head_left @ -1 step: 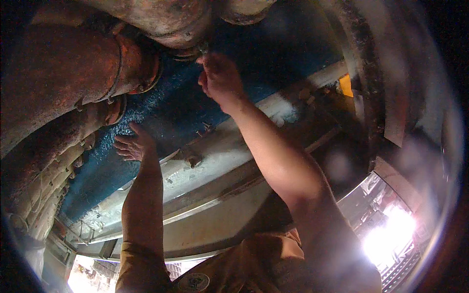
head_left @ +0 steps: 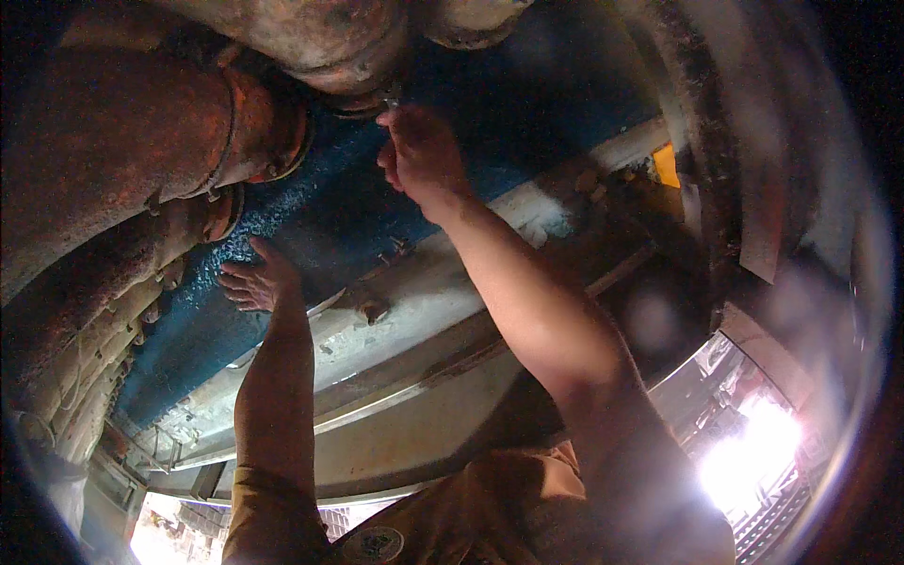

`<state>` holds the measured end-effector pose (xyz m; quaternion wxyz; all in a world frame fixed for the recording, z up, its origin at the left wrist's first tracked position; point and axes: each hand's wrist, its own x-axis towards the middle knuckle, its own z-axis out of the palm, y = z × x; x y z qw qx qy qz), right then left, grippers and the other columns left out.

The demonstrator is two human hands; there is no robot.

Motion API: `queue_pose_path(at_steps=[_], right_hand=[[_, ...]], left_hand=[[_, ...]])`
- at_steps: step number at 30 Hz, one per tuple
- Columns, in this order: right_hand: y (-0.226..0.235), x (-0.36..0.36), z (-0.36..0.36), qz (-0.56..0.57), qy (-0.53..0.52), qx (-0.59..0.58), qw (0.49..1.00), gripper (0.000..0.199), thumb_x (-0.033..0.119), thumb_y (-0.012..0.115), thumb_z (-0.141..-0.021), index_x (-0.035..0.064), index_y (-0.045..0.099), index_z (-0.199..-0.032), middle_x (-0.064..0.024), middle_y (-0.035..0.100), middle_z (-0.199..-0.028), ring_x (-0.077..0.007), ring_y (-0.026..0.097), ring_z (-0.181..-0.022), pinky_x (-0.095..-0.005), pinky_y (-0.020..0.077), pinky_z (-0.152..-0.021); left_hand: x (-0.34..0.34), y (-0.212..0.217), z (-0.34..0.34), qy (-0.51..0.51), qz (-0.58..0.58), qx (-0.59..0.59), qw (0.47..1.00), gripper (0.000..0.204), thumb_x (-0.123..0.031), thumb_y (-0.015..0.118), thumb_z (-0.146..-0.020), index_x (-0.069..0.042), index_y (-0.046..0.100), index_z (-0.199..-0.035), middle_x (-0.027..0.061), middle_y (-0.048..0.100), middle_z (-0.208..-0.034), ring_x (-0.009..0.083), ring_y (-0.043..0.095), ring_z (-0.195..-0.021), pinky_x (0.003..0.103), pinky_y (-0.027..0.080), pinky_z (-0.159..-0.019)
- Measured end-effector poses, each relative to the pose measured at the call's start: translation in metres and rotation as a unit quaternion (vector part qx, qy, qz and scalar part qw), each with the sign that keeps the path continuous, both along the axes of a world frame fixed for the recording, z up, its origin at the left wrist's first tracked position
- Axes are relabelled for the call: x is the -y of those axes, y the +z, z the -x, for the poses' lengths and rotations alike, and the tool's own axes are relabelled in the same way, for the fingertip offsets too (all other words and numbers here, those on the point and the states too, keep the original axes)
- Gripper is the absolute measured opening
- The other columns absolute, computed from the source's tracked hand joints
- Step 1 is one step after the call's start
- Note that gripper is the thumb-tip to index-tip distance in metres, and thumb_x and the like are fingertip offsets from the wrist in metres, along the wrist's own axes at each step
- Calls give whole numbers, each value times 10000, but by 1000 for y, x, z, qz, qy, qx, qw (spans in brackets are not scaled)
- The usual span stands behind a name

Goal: The person removes a circular metal cap from a pipe, scrapes residue from it with a tool, and wipes it with a cloth. The person then reattaches the cap to the pipe and tightens it by hand.

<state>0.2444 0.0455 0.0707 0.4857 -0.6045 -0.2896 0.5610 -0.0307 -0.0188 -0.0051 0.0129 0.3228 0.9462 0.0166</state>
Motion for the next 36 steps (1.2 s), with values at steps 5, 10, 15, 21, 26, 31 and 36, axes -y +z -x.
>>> queue_pose_path(at_steps=[5, 10, 15, 21, 26, 31, 36], right_hand=[[-12, 4, 10, -38, -56, 10, 998, 271, 354, 470, -1001, 126, 612, -1037, -3, 524, -671, -72, 456, -512, -231, 364, -438], [-8, 0, -31, -44, 97, 2, 994, 296, 425, 528, -958, 160, 632, -1039, 32, 462, -679, -59, 384, -520, -213, 296, -447], [49, -92, -110, 186, 449, 139, 863, 369, 462, 560, -928, 128, 650, -1055, 54, 396, -632, -52, 330, -499, -225, 251, -425], [43, -56, -96, 75, 326, 201, 921, 354, 429, 549, -948, 99, 648, -1031, 25, 476, -644, -74, 412, -500, -219, 333, -447], [31, 0, -37, 92, 37, -54, 994, 298, 358, 507, -988, 91, 637, -1019, -16, 569, -668, -95, 535, -542, -245, 431, -478], [17, 0, 2, 95, -42, -85, 991, 291, 343, 495, -996, 91, 611, -1082, -47, 606, -675, -112, 577, -553, -257, 449, -483], [-13, -10, -10, -40, 36, 98, 994, 318, 374, 499, -989, 96, 620, -1087, -30, 600, -690, -97, 535, -545, -251, 430, -479]], left_hand=[[-3, 3, -1, -7, 17, 6, 1000, 967, -747, 350, -848, -48, 196, -1499, 204, 150, -1559, 411, 139, -1430, 566, 94, -1142], [0, -6, 8, -7, 7, -17, 1000, 964, -740, 360, -848, -42, 204, -1495, 213, 168, -1550, 428, 137, -1425, 580, 99, -1134], [8, -11, 5, -21, -10, -17, 1000, 965, -745, 353, -846, -40, 215, -1490, 216, 164, -1550, 421, 126, -1428, 581, 106, -1132], [1, 0, 4, -8, -6, -7, 1000, 975, -759, 348, -841, -41, 216, -1489, 217, 155, -1552, 418, 125, -1428, 573, 108, -1135], [5, -10, 7, -19, -2, -15, 1000, 969, -754, 342, -848, -41, 209, -1490, 224, 157, -1549, 420, 125, -1427, 582, 108, -1132], [2, -4, 3, -15, -12, -7, 1000, 966, -755, 332, -850, -44, 204, -1492, 222, 159, -1549, 421, 120, -1429, 589, 102, -1130], [0, -3, 2, -13, -5, 1, 1000, 961, -749, 334, -852, -49, 194, -1496, 216, 152, -1553, 422, 122, -1429, 583, 91, -1135]])
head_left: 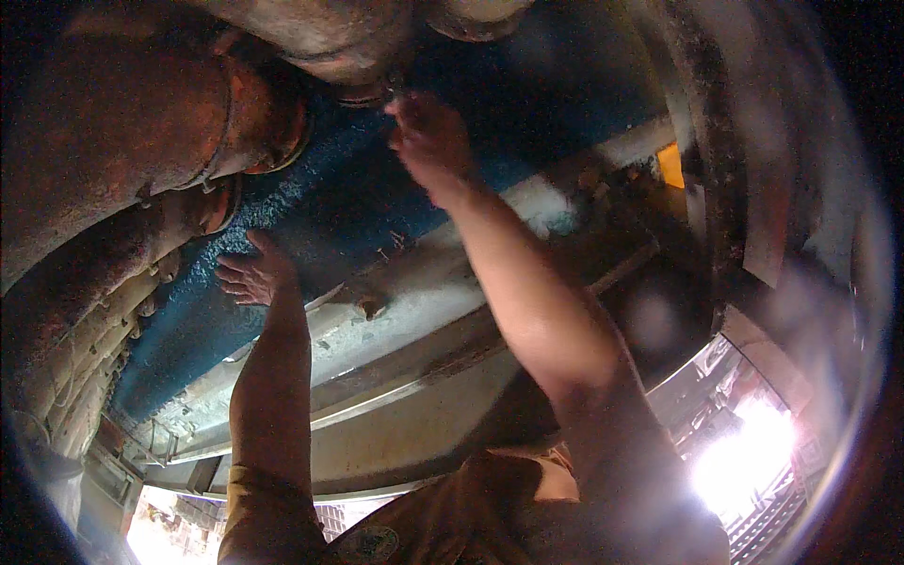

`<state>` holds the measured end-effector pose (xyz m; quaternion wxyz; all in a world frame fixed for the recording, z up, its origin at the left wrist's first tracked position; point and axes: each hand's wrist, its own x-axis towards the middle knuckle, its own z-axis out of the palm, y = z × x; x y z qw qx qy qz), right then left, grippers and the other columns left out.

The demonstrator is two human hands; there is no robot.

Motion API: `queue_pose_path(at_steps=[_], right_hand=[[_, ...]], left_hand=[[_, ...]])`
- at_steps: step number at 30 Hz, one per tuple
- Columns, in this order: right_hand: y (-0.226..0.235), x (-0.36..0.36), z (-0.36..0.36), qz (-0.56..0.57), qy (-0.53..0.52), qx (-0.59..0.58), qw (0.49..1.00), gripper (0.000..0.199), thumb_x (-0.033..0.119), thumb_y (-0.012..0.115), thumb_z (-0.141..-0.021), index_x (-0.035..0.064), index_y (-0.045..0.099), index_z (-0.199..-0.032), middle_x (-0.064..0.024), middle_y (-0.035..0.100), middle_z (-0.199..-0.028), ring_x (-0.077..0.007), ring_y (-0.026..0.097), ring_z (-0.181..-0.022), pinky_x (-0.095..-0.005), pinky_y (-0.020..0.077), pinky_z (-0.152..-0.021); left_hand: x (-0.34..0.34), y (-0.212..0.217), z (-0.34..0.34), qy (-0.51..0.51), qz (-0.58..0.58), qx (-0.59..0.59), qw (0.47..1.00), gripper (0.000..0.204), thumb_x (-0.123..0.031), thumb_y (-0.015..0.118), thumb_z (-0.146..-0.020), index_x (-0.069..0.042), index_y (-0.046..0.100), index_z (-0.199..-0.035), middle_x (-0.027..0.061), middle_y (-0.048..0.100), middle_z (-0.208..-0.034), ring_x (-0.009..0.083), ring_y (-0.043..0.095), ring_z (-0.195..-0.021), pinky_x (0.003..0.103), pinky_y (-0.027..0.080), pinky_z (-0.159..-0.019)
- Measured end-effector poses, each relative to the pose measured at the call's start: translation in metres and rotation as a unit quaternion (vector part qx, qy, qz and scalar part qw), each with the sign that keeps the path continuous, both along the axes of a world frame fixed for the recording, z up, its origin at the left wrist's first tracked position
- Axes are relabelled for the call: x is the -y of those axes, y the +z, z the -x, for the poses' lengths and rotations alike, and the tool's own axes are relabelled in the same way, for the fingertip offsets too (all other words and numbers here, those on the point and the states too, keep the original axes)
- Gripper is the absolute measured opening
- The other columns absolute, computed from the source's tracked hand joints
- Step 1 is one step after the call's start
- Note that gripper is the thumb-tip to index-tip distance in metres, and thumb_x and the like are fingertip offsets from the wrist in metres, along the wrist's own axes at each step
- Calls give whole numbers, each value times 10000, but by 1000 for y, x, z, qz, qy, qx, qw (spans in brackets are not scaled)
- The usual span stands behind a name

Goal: The person removes a circular metal cap from a pipe, scrapes residue from it with a tool, and wipes it with a cloth. The person then reattaches the cap to the pipe and tightens it by hand.

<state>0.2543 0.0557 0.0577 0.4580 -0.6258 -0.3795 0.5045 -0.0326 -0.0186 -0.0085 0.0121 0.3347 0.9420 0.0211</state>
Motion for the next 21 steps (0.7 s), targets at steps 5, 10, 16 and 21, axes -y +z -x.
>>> queue_pose_path(at_steps=[5, 10, 16, 21], right_hand=[[50, -67, -85, 204, 359, 95, 906, 355, 428, 517, -965, 109, 640, -1061, 25, 430, -620, -78, 373, -507, -231, 299, -444], [51, -77, -94, 105, 421, 189, 881, 360, 409, 502, -976, 83, 649, -1017, 18, 465, -639, -84, 404, -547, -254, 330, -474], [30, 10, -73, 88, 103, -14, 991, 295, 370, 540, -975, 100, 657, -1002, 39, 486, -664, -46, 429, -565, -214, 329, -470], [36, 44, -45, 124, 17, -71, 990, 281, 351, 543, -977, 89, 645, -989, 41, 480, -660, -43, 431, -560, -207, 320, -467]], left_hand=[[3, -1, 1, 4, -5, -10, 1000, 958, -743, 349, -852, -53, 191, -1497, 222, 145, -1554, 425, 117, -1431, 578, 91, -1137], [2, 2, -1, -5, 7, -10, 1000, 952, -731, 358, -855, -40, 198, -1491, 230, 172, -1542, 429, 134, -1424, 579, 102, -1134], [4, -6, 6, -9, 1, -16, 1000, 957, -739, 352, -853, -37, 204, -1487, 229, 163, -1547, 433, 117, -1428, 580, 96, -1135], [6, -9, 7, 4, 8, -4, 1000, 970, -758, 330, -848, -45, 200, -1493, 226, 154, -1551, 431, 114, -1430, 581, 93, -1136]])
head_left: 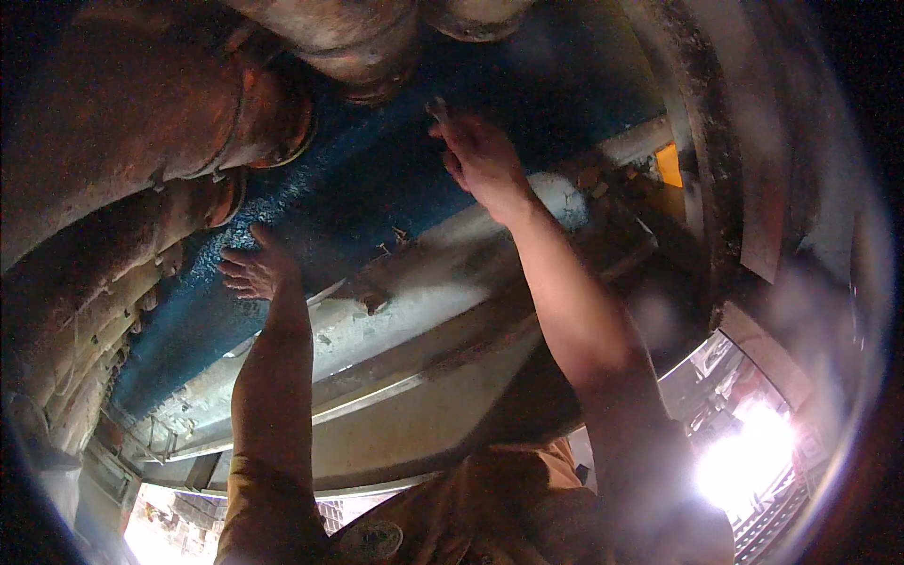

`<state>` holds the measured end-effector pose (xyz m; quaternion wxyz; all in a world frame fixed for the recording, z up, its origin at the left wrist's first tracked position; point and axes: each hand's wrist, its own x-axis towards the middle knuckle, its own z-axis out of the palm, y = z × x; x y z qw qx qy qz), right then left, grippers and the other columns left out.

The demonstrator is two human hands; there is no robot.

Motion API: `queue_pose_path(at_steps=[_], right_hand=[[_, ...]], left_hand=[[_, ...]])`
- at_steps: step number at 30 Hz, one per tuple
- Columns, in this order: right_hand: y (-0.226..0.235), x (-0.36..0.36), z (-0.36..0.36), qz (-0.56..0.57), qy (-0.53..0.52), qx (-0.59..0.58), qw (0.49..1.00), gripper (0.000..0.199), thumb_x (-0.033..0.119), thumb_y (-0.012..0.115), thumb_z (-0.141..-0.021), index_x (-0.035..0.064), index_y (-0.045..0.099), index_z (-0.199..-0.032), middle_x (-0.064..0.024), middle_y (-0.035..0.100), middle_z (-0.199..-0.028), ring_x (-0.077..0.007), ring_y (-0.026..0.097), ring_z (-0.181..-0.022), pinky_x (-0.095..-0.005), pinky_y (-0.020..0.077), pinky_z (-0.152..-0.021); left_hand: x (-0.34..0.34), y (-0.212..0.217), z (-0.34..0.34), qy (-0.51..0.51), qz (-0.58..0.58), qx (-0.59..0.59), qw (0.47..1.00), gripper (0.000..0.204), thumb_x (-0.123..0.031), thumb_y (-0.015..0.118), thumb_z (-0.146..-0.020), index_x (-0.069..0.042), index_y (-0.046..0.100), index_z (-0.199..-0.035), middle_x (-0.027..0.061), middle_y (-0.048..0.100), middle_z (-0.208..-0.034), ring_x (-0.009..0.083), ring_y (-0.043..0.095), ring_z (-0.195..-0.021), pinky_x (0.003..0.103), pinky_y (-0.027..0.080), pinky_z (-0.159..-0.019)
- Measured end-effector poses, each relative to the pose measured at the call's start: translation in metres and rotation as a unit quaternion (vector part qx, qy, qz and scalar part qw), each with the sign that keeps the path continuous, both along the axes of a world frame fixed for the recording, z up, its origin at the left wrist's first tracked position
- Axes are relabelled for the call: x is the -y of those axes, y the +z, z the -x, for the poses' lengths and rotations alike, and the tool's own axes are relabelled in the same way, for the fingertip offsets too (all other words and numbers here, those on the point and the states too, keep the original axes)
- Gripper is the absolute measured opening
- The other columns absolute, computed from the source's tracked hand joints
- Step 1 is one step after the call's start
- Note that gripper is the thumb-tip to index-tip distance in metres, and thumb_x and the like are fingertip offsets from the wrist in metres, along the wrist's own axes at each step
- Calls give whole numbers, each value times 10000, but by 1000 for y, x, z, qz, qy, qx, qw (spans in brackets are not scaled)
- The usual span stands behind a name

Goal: The person removes a circular metal cap from a pipe, scrapes residue from it with a tool, and wipes it with a cloth. The person then reattaches the cap to the pipe and tightens it by hand.

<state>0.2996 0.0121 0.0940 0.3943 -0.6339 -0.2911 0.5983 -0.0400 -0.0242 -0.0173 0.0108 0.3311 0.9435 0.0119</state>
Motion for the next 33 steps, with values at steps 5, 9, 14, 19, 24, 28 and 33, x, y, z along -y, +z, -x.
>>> queue_pose_path(at_steps=[5, 9, 14, 19, 24, 28, 33], right_hand=[[-11, 58, -27, 51, 119, 190, 973, 294, 343, 522, -976, 68, 623, -989, -25, 524, -705, -145, 490, -616, -290, 388, -543], [10, 82, -53, -35, 203, 413, 887, 293, 329, 473, -974, 67, 600, -1013, -181, 655, -889, -404, 610, -794, -458, 482, -687], [38, 106, -83, 30, 224, 527, 819, 292, 326, 509, -961, 88, 629, -1081, -176, 677, -947, -399, 641, -854, -463, 509, -724], [20, 111, -58, -108, 142, 495, 850, 241, 288, 535, -951, 90, 635, -1046, -176, 670, -982, -389, 638, -868, -460, 521, -728], [6, 99, -34, -133, 133, 493, 849, 241, 295, 548, -944, 88, 655, -1007, -161, 681, -891, -381, 651, -754, -451, 530, -656], [-6, 97, -24, -115, 111, 459, 874, 258, 314, 533, -952, 89, 649, -1001, -160, 679, -851, -382, 648, -717, -462, 517, -622], [-11, 87, -17, -63, 86, 416, 903, 286, 339, 511, -963, 89, 641, -1015, -163, 676, -822, -385, 648, -711, -474, 501, -611]], left_hand=[[-4, 3, -5, -2, -22, 2, 1000, 973, -762, 348, -844, -54, 201, -1494, 203, 160, -1556, 419, 123, -1431, 582, 105, -1135], [-1, 6, 3, 6, -6, -9, 1000, 976, -764, 354, -840, -62, 192, -1498, 196, 155, -1559, 402, 116, -1438, 580, 97, -1138], [-1, 9, 3, -141, -36, 58, 988, 786, -604, 528, -863, -21, 409, -1377, 213, 389, -1424, 402, 371, -1300, 521, 317, -1044], [-19, 30, -77, -308, -176, 530, 770, 437, -302, 618, -912, 12, 558, -1209, 173, 611, -1162, 276, 554, -1084, 375, 432, -933], [-69, 34, -141, -166, -250, 639, 708, 459, -321, 612, -926, -8, 531, -1252, 137, 596, -1221, 235, 533, -1130, 343, 355, -1014], [-82, 63, -166, 45, -202, 837, 506, 500, -386, 559, -939, -37, 482, -1288, 132, 562, -1244, 267, 493, -1198, 430, 316, -1078], [-104, 65, -174, 91, -224, 922, 304, 478, -378, 553, -930, -58, 506, -1283, 115, 552, -1255, 275, 469, -1236, 490, 294, -1097]])
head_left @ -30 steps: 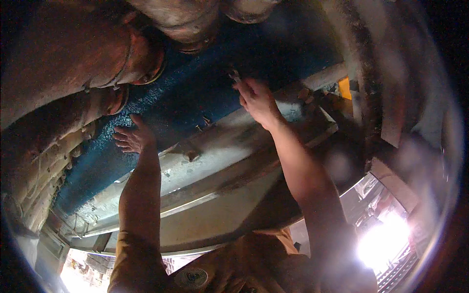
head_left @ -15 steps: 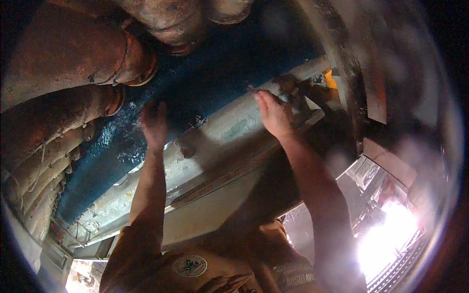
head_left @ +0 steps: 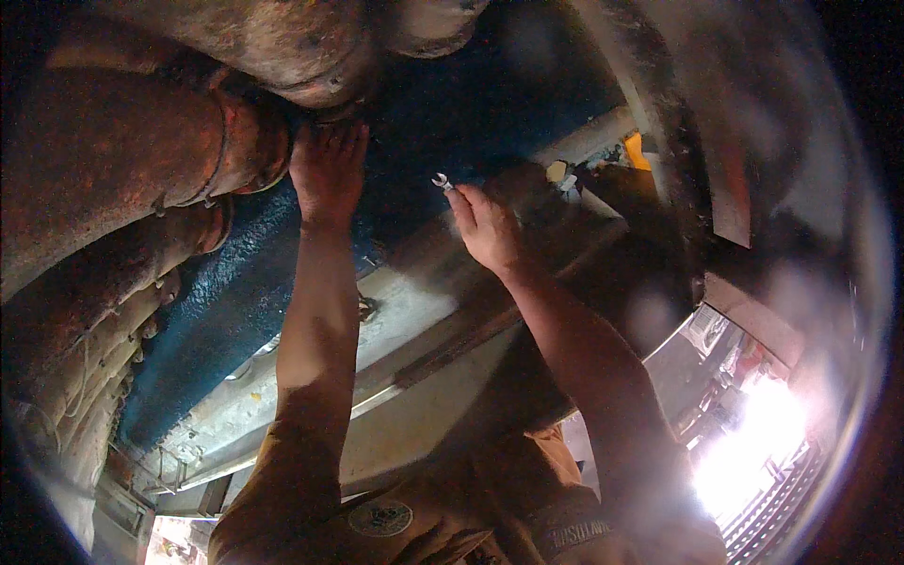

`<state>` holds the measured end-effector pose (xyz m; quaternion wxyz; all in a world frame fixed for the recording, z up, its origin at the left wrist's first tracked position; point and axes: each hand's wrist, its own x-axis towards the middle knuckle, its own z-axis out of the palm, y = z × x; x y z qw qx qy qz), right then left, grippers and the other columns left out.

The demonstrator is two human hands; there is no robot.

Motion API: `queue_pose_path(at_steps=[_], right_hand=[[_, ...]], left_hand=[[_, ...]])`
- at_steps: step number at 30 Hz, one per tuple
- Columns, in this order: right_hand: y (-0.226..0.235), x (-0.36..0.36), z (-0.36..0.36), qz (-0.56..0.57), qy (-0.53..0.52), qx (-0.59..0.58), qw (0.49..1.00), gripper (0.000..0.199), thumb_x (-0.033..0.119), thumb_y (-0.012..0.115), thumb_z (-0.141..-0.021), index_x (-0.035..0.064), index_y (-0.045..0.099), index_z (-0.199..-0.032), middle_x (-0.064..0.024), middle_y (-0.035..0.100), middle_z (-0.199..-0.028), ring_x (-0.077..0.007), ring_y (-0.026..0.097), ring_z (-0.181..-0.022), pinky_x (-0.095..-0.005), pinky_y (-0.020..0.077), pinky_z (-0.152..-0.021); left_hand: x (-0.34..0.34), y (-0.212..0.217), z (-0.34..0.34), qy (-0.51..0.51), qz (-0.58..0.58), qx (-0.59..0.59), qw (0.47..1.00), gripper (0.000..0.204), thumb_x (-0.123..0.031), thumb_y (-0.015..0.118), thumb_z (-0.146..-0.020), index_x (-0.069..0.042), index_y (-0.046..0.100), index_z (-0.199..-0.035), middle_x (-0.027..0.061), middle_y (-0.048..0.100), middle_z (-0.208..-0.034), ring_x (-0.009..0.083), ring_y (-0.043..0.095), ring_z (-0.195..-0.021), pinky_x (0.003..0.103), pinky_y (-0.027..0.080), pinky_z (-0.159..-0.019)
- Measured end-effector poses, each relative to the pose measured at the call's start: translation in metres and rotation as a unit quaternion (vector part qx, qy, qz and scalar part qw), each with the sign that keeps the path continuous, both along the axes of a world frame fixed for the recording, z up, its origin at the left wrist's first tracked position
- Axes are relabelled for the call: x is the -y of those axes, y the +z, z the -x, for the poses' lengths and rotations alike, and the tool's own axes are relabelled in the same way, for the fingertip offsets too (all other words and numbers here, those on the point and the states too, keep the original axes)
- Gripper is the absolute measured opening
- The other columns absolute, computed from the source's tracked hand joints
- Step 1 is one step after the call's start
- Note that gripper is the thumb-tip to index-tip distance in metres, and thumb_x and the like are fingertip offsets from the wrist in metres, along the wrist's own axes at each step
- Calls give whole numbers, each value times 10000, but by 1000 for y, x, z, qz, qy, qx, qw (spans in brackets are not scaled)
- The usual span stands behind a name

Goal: The person removes a circular metal cap from a pipe, scrapes residue from it with a tool, and wipes it with a cloth. The person then reattaches the cap to the pipe and tightens it by hand.

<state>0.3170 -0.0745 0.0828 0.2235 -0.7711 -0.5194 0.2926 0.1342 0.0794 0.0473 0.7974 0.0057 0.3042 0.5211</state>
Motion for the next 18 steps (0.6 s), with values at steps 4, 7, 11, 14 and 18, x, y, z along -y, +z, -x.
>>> queue_pose_path(at_steps=[4, 7, 11, 14, 18], right_hand=[[0, -16, -1, 25, -48, -88, 995, 302, 353, 494, -970, 93, 637, -1025, -168, 667, -794, -380, 650, -709, -468, 499, -614], [0, -33, 1, 27, -68, -136, 988, 308, 349, 499, -976, 78, 639, -1018, -102, 621, -720, -241, 618, -669, -384, 474, -605], [-6, -75, 16, -44, -43, -163, 985, 301, 339, 514, -977, 68, 641, -1007, -52, 595, -673, -153, 576, -592, -315, 443, -557], [-13, -103, 22, -113, 25, -151, 982, 286, 322, 511, -980, 68, 640, -982, -45, 589, -666, -146, 559, -571, -304, 437, -529], [-36, -117, 47, -186, 23, -196, 963, 271, 312, 516, -978, 72, 630, -929, -34, 583, -665, -126, 549, -568, -305, 438, -502]], left_hand=[[-18, 14, -15, 25, 7, 20, 999, 430, -328, 551, -942, -66, 514, -1282, 108, 547, -1297, 277, 473, -1243, 497, 306, -1100], [-25, 5, -15, 18, -23, 49, 998, 402, -288, 551, -954, -70, 514, -1289, 112, 550, -1306, 283, 499, -1222, 485, 379, -1054], [-35, -17, -4, 9, -70, 77, 995, 396, -259, 558, -957, -60, 510, -1296, 114, 563, -1292, 286, 534, -1186, 448, 472, -967], [-34, -22, -5, 4, -73, 76, 994, 377, -260, 545, -965, -51, 519, -1277, 108, 573, -1269, 280, 549, -1157, 439, 477, -959], [-35, -25, -6, 6, -75, 31, 997, 374, -299, 536, -968, -56, 533, -1252, 108, 587, -1231, 269, 573, -1087, 425, 493, -897]])
